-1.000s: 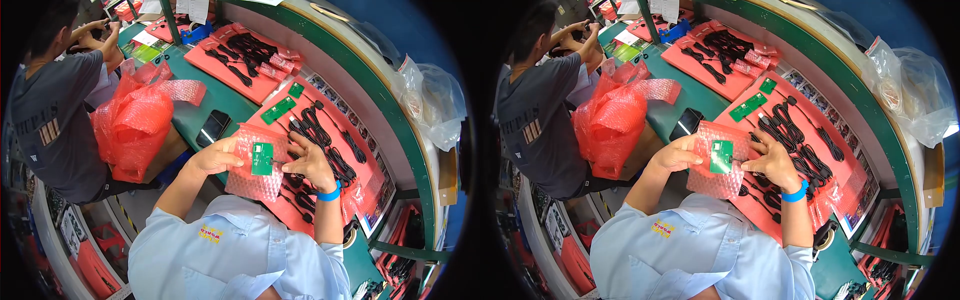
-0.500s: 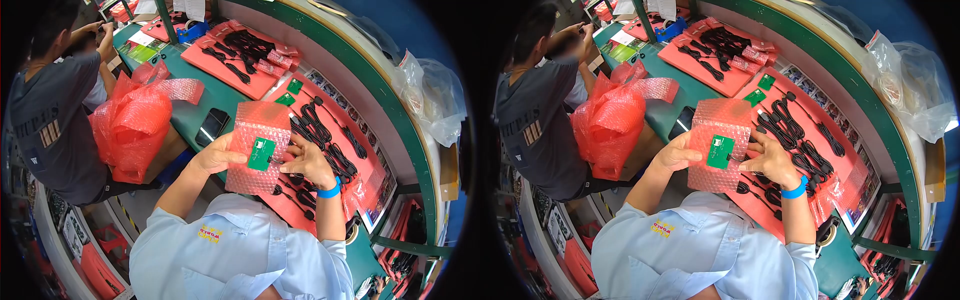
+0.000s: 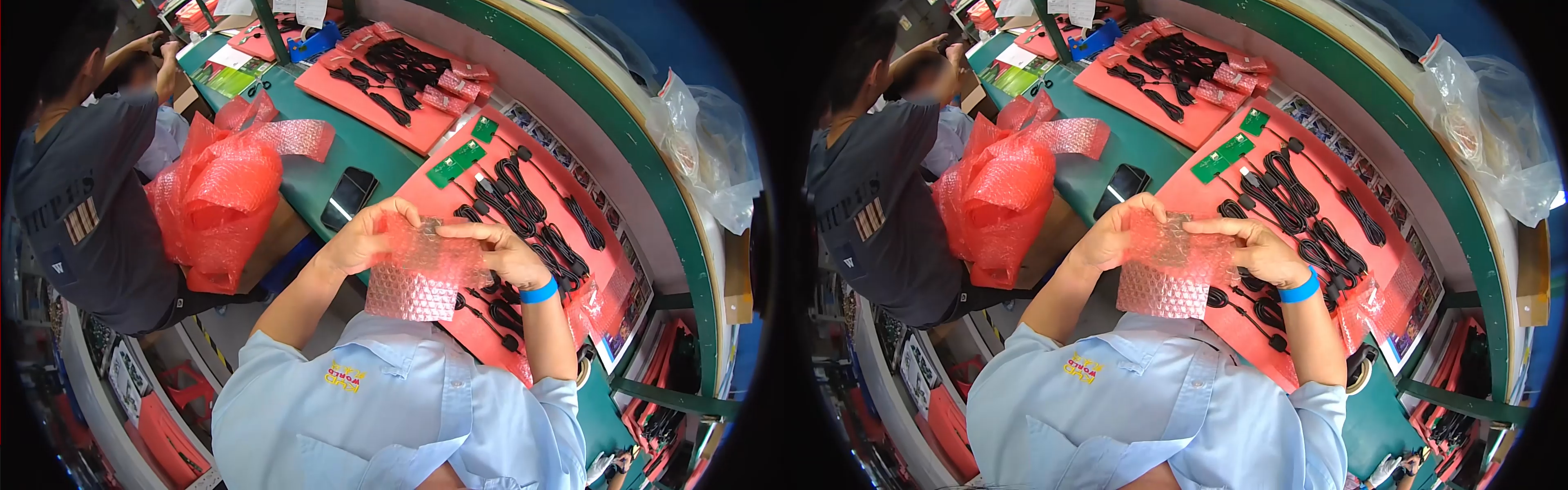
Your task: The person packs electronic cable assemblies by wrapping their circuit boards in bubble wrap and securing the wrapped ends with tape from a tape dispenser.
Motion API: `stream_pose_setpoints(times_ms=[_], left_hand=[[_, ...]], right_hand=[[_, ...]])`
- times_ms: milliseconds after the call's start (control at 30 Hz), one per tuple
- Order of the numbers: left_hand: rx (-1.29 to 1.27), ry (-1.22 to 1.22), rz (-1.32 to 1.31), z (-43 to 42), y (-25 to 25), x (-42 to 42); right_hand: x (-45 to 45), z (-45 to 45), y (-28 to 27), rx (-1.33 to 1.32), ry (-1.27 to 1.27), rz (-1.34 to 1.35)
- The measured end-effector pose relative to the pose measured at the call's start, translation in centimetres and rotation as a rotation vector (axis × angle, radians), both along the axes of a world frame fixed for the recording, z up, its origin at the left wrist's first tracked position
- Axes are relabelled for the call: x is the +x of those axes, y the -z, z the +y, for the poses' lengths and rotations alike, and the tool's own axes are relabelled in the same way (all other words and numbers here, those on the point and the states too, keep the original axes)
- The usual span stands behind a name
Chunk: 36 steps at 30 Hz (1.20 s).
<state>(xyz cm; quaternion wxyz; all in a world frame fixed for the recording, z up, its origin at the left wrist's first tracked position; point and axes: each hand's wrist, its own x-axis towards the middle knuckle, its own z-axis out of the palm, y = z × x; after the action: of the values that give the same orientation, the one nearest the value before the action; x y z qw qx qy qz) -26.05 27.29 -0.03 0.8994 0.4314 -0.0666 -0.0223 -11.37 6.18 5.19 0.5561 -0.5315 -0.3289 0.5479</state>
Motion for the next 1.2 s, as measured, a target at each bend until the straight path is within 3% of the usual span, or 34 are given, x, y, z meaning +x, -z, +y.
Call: stream_pose_setpoints(times_ms=[33, 133, 167, 300, 400, 600, 733, 833, 1033, 1200], left_hand=[[-0.002, -0.005, 0.005, 0.2, 0.1, -0.1], [-0.543, 0.041, 0.192, 0.1, -1.7, -0.1], [-0.546, 0.039, 0.195, 0.0, -1.5, -0.3], [-0.536, -0.041, 0.282, -0.4, -1.0, -0.6], [-0.086, -0.171, 0.418, -1.1, -1.2, -0.5], [-0.013, -0.105, 0.372, -0.7, -0.5, -0.4], [0.019, -0.143, 0.401, -0.1, -0.3, -0.5], [0.026, -0.172, 0.340, 0.3, 1.4, -0.5], [0.028, -0.211, 0.288, 0.0, 2.1, -0.4], [0.069, -0.286, 0.340, -0.4, 2.7, -1.0]], right_hand=[[0.0, 0.0, 0.4, 0.027, -0.006, -0.021], [0.1, -0.2, 0.9, 0.000, 0.022, -0.094], [0.1, -0.3, 1.0, -0.011, 0.039, -0.134], [-0.9, -0.3, 0.8, -0.028, 0.057, -0.255], [-1.5, -0.2, 0.7, -0.036, 0.092, -0.367], [-0.9, -0.6, 0.6, 0.036, -0.048, -0.606], [-3.0, -1.3, -1.0, 0.126, 0.085, -0.862], [-5.8, -0.8, -1.7, 0.044, -0.030, -1.446], [-7.7, 1.8, 2.9, 0.330, 0.067, -1.632], [-7.4, 2.9, 4.1, 0.410, 0.067, -1.517]])
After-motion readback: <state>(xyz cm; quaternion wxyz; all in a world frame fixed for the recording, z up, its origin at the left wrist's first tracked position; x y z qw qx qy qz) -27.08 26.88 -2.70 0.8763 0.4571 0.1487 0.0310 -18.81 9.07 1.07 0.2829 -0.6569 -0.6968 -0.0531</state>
